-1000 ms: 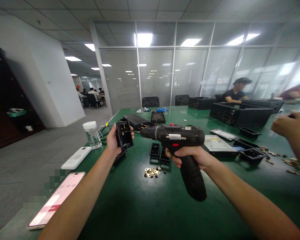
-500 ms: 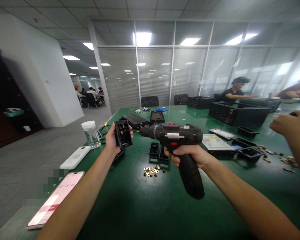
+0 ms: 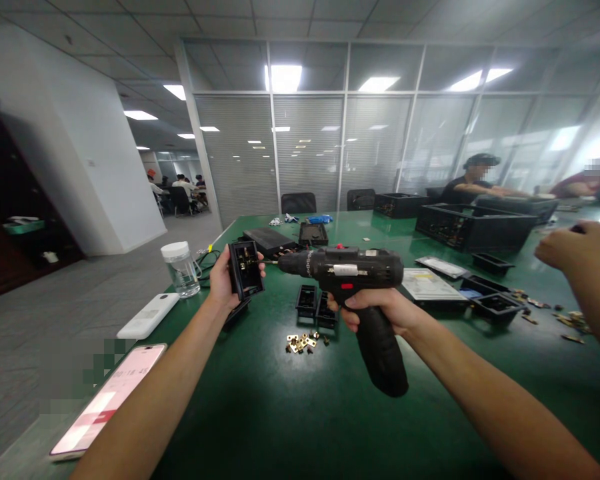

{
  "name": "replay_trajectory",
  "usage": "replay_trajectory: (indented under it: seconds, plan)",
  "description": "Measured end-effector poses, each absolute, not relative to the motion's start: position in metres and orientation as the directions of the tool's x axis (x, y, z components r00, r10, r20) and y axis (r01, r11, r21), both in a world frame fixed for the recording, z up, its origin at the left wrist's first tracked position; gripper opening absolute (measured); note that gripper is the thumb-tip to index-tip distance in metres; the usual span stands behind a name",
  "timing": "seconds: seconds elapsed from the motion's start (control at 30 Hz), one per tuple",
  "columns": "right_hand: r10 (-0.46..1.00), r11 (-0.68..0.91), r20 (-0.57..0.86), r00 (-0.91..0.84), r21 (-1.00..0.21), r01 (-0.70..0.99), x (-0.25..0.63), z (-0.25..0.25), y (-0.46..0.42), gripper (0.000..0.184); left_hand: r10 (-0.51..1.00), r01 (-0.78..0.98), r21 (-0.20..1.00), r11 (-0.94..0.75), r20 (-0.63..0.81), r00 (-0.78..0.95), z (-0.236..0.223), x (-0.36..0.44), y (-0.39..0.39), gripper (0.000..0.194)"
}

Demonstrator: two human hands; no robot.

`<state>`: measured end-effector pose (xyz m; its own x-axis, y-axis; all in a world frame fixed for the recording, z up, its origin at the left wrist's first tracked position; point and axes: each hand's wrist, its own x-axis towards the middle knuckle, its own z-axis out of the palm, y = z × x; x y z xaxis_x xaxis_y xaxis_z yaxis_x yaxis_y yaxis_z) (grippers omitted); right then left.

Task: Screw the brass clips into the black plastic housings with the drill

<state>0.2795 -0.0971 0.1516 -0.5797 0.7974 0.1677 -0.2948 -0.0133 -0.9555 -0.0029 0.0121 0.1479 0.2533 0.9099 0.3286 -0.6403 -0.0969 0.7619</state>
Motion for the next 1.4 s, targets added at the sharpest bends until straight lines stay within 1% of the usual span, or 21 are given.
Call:
replay_trajectory:
  seconds: [0.6, 0.93, 1.13, 1.27, 1.4]
  plan:
    - [0.808, -0.027, 0.149, -0.571, -0.957, -0.287, 0.2792, 0.1526, -0.0982, 0.029, 0.905, -0.642, 0.758, -0.112, 0.344, 0.249, 0.1487, -0.0027, 0.0131, 0.047]
    - [0.788, -0.006, 0.166, -0.593, -0.961, -0.276, 0.2792, 0.1536, -0.0979, 0.024, 0.898, -0.651, 0.753, -0.099, 0.349, 0.268, 0.1479, -0.0044, 0.0142, 0.05]
    - [0.803, -0.015, 0.161, -0.574, -0.957, -0.29, 0.279, 0.1522, -0.0979, 0.031, 0.902, -0.658, 0.748, -0.088, 0.341, 0.266, 0.1489, -0.0041, 0.0133, 0.05]
    - [0.803, -0.018, 0.158, -0.575, -0.957, -0.289, 0.28, 0.151, -0.0984, 0.029, 0.895, -0.662, 0.742, -0.104, 0.36, 0.263, 0.1485, -0.004, 0.0141, 0.05]
    - [0.808, -0.017, 0.161, -0.567, -0.955, -0.296, 0.2801, 0.1515, -0.0996, 0.032, 0.888, -0.665, 0.739, -0.108, 0.372, 0.27, 0.1474, -0.0046, 0.0157, 0.05]
